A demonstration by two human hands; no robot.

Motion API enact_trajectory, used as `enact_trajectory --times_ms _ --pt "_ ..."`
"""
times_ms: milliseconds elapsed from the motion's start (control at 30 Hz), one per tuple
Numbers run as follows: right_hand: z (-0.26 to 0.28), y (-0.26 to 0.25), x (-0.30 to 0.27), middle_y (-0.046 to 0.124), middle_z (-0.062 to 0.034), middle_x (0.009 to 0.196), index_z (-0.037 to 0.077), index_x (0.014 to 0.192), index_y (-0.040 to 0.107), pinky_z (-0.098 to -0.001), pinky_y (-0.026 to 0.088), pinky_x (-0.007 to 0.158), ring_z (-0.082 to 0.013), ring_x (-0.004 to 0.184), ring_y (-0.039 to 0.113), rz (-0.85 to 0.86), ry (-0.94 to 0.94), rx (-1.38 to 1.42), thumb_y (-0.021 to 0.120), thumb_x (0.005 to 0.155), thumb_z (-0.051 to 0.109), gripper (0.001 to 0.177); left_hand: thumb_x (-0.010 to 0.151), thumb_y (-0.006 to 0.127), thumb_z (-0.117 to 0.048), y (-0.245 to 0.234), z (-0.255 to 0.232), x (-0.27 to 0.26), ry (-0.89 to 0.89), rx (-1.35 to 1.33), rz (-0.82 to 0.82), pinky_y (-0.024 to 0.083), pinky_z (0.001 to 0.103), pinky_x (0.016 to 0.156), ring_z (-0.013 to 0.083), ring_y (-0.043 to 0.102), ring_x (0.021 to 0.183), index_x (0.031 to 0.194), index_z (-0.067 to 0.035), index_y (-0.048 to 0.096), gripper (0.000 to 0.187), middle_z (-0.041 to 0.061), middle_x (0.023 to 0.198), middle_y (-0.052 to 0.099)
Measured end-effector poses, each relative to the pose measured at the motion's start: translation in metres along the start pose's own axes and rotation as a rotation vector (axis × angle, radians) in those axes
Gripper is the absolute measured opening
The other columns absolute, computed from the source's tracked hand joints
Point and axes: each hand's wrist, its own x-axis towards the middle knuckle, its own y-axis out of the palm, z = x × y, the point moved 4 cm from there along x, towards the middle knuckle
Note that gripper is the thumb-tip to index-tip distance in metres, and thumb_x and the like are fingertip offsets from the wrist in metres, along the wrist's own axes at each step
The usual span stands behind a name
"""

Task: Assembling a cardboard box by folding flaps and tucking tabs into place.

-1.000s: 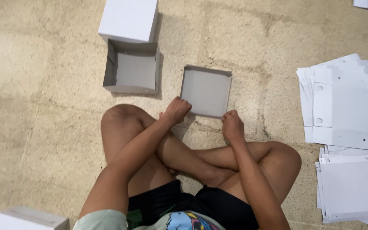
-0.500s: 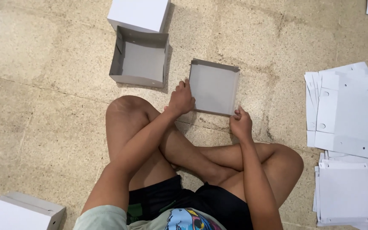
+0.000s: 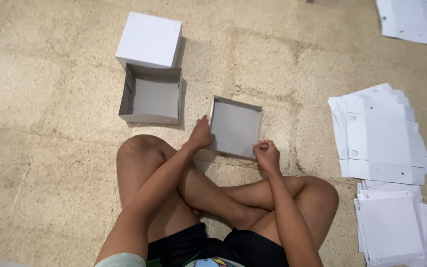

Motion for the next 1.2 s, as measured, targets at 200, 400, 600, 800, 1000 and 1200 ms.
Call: enact_trajectory --times_ms 200,400,600,800,1000,1200 --pt "0.009 0.0 -0.014 0.065 -0.0301 0.121 -0.002 0.137 0.06 -0.0536 0.054 0.094 -0.0446 0.113 0.063 0.111 -0.023 0.123 0.062 0.102 0.039 0.054 0.088 0.061 -0.011 0.008 0.026 0.013 -0.015 -0.112 -0.08 0.056 0.058 0.087 0.0569 0.061 0.11 0.141 0.017 0.044 0.062 0.035 0.117 0.051" --pt "0.021 -0.013 -0.02 0.063 -0.0277 0.129 0.0 0.139 0.058 -0.043 0.054 0.095 -0.0354 0.113 0.066 -0.039 0.082 0.421 0.069 0.096 0.035 0.056 0.094 0.057 -0.016 -0.05 -0.062 -0.046 0.068 -0.318 -0.074 0.056 0.054 0.081 0.051 0.067 0.103 0.152 0.009 0.036 0.067 0.037 0.108 0.065" --pt "0.052 -0.032 -0.029 0.043 -0.0283 0.151 0.004 0.144 0.051 -0.0522 0.033 0.12 -0.0462 0.142 0.036 -0.085 -0.074 0.518 0.059 0.099 0.023 0.05 0.102 0.057 -0.034 -0.056 -0.072 -0.051 0.002 -0.554 -0.081 0.057 0.043 0.072 0.0323 0.068 0.091 0.14 -0.003 0.056 0.049 0.025 0.113 0.067" --pt "-0.001 -0.013 0.02 0.052 -0.0258 0.142 0.013 0.157 0.037 -0.0421 0.05 0.103 -0.0284 0.121 0.056 0.057 -0.229 0.73 0.053 0.1 0.014 0.06 0.108 0.041 -0.023 -0.064 -0.085 -0.049 0.061 -0.629 -0.191 0.051 0.04 0.078 0.0263 0.059 0.098 0.154 -0.002 0.037 0.051 0.02 0.113 0.063" --pt "-0.009 -0.006 0.035 0.056 -0.0223 0.142 0.011 0.155 0.042 -0.0377 0.053 0.098 -0.0227 0.113 0.061 0.05 -0.283 0.814 0.049 0.105 0.019 0.051 0.108 0.038 -0.017 -0.051 -0.085 -0.039 0.181 -0.66 -0.108 0.052 0.049 0.093 0.0369 0.058 0.119 0.157 -0.014 0.035 0.049 0.023 0.143 0.051" --pt "-0.02 -0.015 0.044 0.071 -0.0183 0.108 0.007 0.127 0.061 -0.0263 0.057 0.061 -0.0182 0.076 0.072 -0.154 -0.232 0.84 0.059 0.104 0.022 0.027 0.109 0.045 -0.016 -0.038 -0.059 -0.012 0.201 -0.78 -0.159 0.054 0.044 0.087 0.034 0.062 0.114 0.137 -0.01 0.052 0.03 0.018 0.138 0.053"
